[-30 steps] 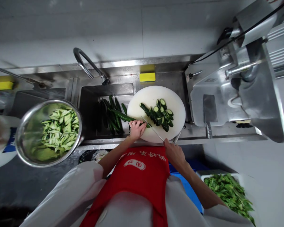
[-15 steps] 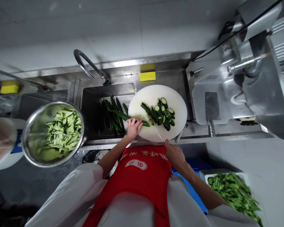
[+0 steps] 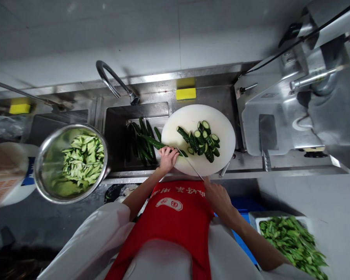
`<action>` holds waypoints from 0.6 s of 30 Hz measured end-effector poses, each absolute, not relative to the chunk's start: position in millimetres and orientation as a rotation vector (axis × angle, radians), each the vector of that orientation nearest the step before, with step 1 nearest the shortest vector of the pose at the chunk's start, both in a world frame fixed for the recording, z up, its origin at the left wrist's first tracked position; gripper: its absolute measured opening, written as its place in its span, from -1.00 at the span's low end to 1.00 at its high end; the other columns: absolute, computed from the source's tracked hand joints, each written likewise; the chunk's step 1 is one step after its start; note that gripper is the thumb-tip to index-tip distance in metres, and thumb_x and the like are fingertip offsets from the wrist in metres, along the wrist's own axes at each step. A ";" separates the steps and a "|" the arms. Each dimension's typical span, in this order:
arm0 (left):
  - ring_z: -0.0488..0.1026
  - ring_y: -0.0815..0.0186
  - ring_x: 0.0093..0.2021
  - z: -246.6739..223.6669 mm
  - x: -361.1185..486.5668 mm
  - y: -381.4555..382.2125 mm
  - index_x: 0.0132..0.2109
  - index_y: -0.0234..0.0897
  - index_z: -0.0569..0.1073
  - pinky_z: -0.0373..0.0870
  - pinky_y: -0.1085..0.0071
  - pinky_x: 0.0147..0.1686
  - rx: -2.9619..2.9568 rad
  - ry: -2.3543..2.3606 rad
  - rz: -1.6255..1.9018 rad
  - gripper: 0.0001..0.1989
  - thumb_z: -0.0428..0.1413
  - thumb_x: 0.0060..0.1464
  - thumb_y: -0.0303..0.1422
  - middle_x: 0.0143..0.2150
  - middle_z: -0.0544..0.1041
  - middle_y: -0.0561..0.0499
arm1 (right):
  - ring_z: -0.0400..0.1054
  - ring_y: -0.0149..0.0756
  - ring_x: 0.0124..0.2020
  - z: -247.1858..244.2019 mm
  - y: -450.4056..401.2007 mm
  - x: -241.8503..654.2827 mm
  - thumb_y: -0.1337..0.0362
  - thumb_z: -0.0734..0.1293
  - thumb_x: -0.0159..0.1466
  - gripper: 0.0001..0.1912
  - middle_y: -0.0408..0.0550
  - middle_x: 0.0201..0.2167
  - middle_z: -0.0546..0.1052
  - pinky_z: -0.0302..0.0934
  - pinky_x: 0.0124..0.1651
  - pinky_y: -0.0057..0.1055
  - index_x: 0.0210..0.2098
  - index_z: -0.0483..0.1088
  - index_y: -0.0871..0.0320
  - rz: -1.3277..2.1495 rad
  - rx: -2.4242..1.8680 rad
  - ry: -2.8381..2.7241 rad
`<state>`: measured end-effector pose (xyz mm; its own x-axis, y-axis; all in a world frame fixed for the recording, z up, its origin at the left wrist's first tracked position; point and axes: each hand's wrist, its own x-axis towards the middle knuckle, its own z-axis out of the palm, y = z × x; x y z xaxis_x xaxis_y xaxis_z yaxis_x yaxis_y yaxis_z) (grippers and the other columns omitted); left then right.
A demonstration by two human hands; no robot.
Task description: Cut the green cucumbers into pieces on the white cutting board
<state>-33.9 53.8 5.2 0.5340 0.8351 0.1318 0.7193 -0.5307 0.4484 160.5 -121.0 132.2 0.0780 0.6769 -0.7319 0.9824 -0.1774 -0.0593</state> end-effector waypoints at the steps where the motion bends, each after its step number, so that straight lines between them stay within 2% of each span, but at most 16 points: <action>1: 0.21 0.06 0.06 5.8 -33.9 53.7 -0.01 -0.11 0.52 0.04 0.05 0.08 2.432 1.282 0.467 -0.73 -0.01 0.30 -0.21 -0.03 0.42 -0.13 | 0.52 -0.15 -0.25 129.1 -117.8 158.4 0.32 0.05 0.42 -0.68 0.13 -0.31 0.54 0.20 -0.26 -0.39 0.12 0.15 0.27 -0.888 1.925 1.642; 5: 0.20 0.05 0.08 12.2 -43.8 57.4 0.03 -0.17 0.48 0.08 0.05 0.09 2.450 1.181 0.424 -0.73 -0.02 0.29 -0.28 0.03 0.38 -0.16 | 0.52 -0.14 -0.22 110.7 -98.4 146.6 0.33 -0.01 0.44 -0.71 0.15 -0.31 0.55 0.19 -0.28 -0.39 0.04 0.19 0.28 -0.926 1.974 1.642; 9: 0.17 0.03 0.13 20.8 -64.8 72.2 0.11 -0.23 0.41 0.15 0.09 0.08 2.468 1.191 0.385 -0.69 0.00 0.25 -0.35 0.12 0.31 -0.20 | 0.52 -0.16 -0.23 96.8 -91.6 148.5 0.25 -0.04 0.46 -0.71 0.12 -0.31 0.55 0.17 -0.28 -0.41 -0.01 0.20 0.23 -0.969 2.032 1.626; 14: 0.18 0.00 0.14 22.9 -60.2 75.1 0.12 -0.15 0.41 0.16 0.07 0.01 2.561 1.196 0.231 -0.70 -0.04 0.30 -0.28 0.11 0.36 -0.15 | 0.52 -0.14 -0.24 90.5 -109.9 175.1 0.15 -0.03 0.47 -0.68 0.09 -0.33 0.55 0.15 -0.30 -0.41 -0.03 0.21 0.20 -0.943 2.098 1.573; 18: 0.20 0.04 0.13 15.6 -35.9 51.3 0.10 -0.12 0.44 0.17 0.10 0.00 2.572 1.063 0.247 -0.69 -0.03 0.31 -0.21 0.10 0.38 -0.14 | 0.52 -0.13 -0.28 93.8 -126.1 188.4 0.15 -0.02 0.46 -0.68 0.08 -0.36 0.56 0.13 -0.33 -0.40 -0.03 0.21 0.20 -0.911 2.127 1.537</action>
<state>-35.9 51.3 15.6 0.7041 0.7095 0.0284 0.6491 -0.6593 0.3794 188.4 -126.1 93.8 0.1997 0.7030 -0.6825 0.9363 -0.3424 -0.0787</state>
